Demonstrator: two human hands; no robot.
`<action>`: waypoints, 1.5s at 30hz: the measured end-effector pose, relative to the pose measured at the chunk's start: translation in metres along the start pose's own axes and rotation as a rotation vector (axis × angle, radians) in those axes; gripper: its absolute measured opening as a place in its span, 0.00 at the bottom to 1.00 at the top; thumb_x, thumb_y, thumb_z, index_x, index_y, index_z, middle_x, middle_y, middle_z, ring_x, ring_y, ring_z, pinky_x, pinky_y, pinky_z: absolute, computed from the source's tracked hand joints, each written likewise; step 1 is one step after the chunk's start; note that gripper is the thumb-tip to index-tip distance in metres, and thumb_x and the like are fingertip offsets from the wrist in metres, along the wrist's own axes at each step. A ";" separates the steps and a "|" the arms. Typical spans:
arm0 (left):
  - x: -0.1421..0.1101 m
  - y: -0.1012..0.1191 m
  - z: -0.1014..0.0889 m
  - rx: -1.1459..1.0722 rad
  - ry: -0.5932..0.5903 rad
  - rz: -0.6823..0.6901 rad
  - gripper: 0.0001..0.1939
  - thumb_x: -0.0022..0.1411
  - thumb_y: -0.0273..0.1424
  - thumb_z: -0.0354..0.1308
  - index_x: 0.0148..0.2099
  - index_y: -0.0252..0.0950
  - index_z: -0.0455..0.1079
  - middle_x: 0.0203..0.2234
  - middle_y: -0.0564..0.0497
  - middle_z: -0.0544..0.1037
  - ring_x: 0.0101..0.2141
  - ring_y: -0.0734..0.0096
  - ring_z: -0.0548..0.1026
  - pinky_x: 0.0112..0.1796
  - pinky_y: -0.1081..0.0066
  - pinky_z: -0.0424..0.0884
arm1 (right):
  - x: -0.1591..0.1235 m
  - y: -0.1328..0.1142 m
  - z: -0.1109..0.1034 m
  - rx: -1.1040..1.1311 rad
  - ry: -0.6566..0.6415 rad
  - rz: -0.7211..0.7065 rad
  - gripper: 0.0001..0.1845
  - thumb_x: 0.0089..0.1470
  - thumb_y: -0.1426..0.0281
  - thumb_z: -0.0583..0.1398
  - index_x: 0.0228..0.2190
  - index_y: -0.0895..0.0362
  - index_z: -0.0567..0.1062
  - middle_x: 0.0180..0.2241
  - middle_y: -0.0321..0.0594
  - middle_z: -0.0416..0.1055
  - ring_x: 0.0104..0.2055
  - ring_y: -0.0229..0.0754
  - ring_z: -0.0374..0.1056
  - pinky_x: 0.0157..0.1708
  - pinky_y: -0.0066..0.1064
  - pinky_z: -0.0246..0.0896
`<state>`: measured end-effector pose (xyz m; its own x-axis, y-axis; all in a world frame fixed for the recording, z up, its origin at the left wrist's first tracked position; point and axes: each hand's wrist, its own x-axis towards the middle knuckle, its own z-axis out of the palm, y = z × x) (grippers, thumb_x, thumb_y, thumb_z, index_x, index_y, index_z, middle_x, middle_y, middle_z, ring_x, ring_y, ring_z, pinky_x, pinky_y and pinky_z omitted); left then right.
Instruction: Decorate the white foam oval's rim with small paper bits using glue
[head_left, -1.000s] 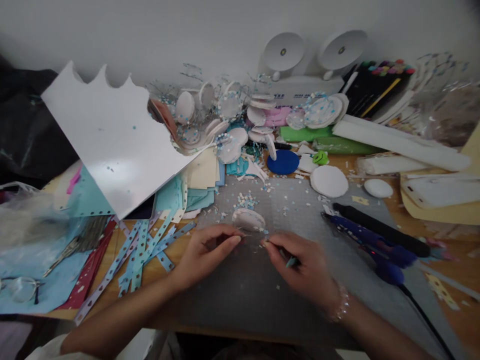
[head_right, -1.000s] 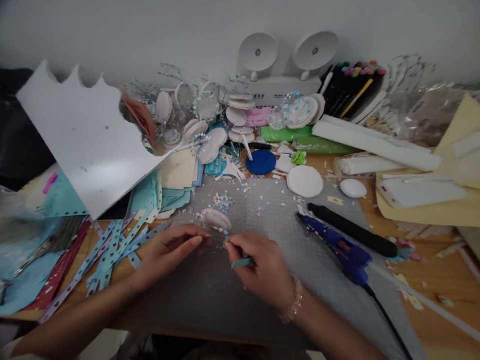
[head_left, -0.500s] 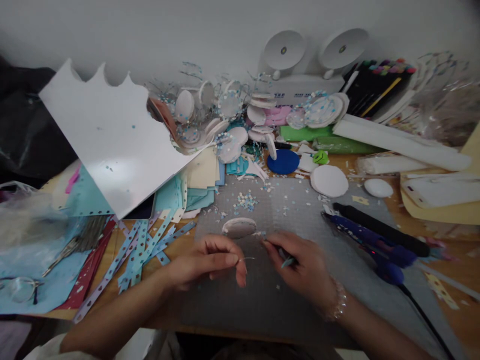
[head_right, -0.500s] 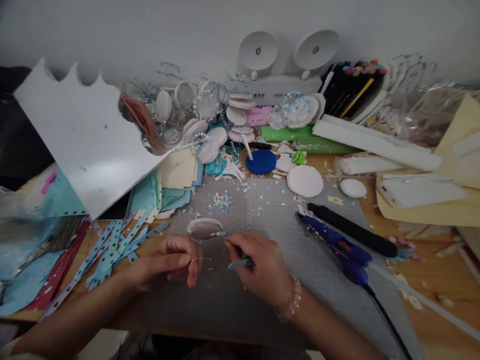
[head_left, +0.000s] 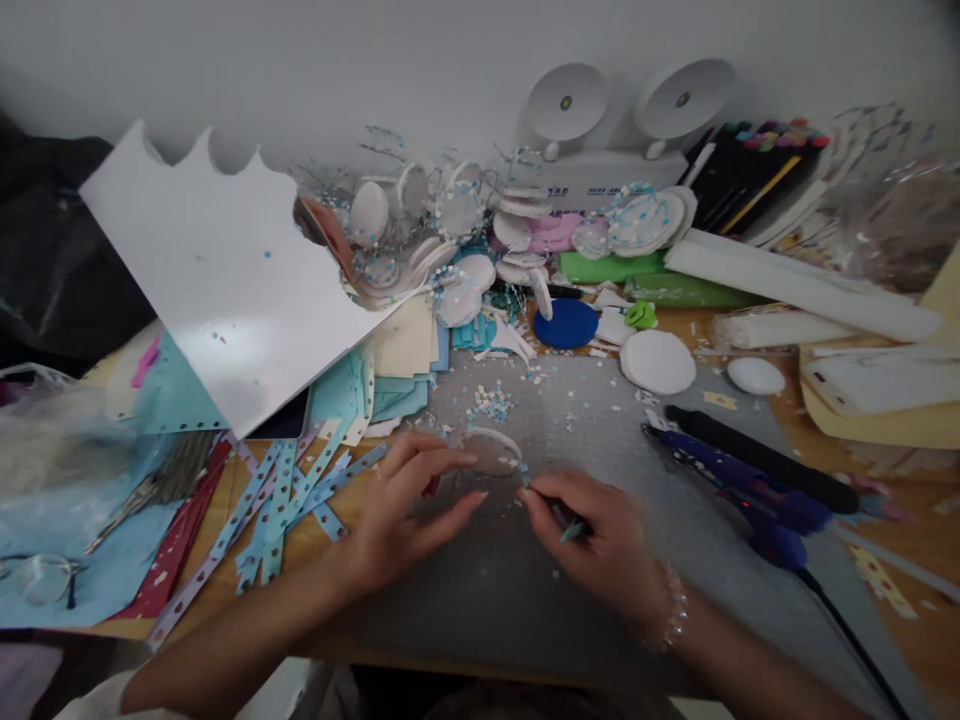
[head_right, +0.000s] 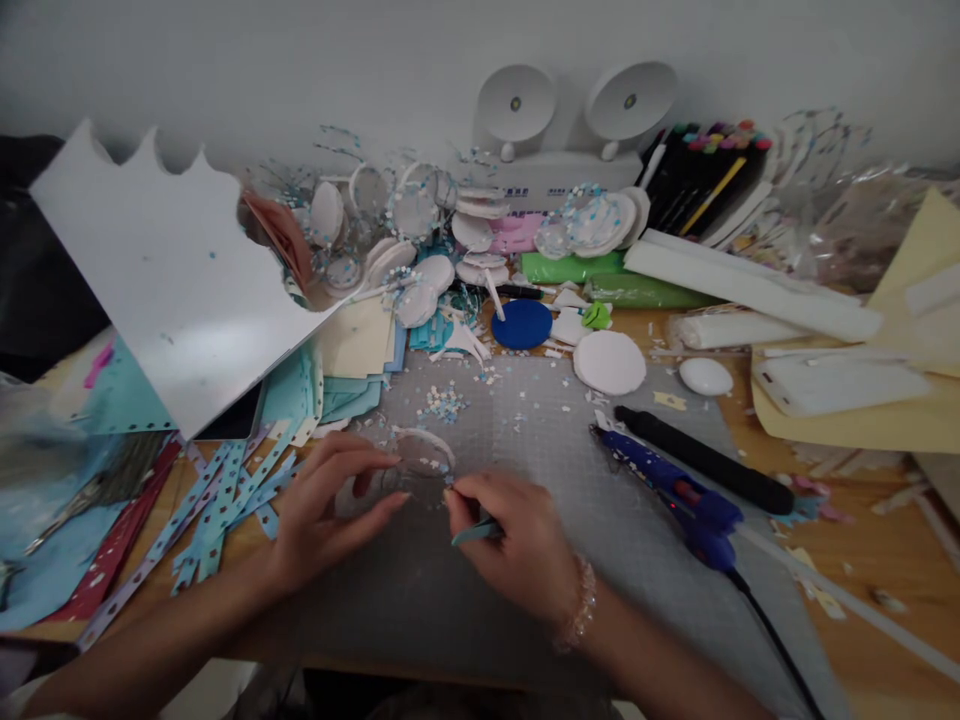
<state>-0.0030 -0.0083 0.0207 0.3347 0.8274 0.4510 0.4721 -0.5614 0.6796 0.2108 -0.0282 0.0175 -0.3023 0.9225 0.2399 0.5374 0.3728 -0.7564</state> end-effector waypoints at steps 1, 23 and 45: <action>0.000 0.001 0.001 0.037 0.008 0.029 0.18 0.55 0.24 0.64 0.48 0.39 0.69 0.31 0.52 0.70 0.26 0.77 0.67 0.30 0.75 0.69 | 0.000 0.000 0.001 0.000 -0.012 -0.003 0.06 0.57 0.72 0.55 0.29 0.54 0.71 0.23 0.35 0.72 0.24 0.35 0.66 0.26 0.27 0.59; 0.012 0.008 -0.008 -0.750 -0.331 -0.522 0.05 0.58 0.29 0.62 0.32 0.32 0.72 0.26 0.52 0.73 0.28 0.76 0.70 0.31 0.77 0.65 | 0.000 0.013 0.005 -0.006 0.013 0.046 0.05 0.53 0.75 0.58 0.26 0.55 0.70 0.23 0.33 0.70 0.25 0.34 0.66 0.27 0.24 0.58; 0.003 -0.001 -0.002 -0.446 -0.046 -0.212 0.21 0.59 0.34 0.61 0.54 0.38 0.66 0.50 0.43 0.67 0.50 0.60 0.67 0.46 0.66 0.67 | 0.009 0.001 -0.006 0.120 0.076 0.262 0.10 0.55 0.68 0.57 0.24 0.56 0.73 0.20 0.33 0.69 0.23 0.34 0.63 0.24 0.25 0.57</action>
<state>-0.0042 -0.0052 0.0221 0.3095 0.9155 0.2571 0.1416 -0.3117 0.9396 0.2132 -0.0194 0.0224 -0.1031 0.9923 0.0684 0.4909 0.1106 -0.8642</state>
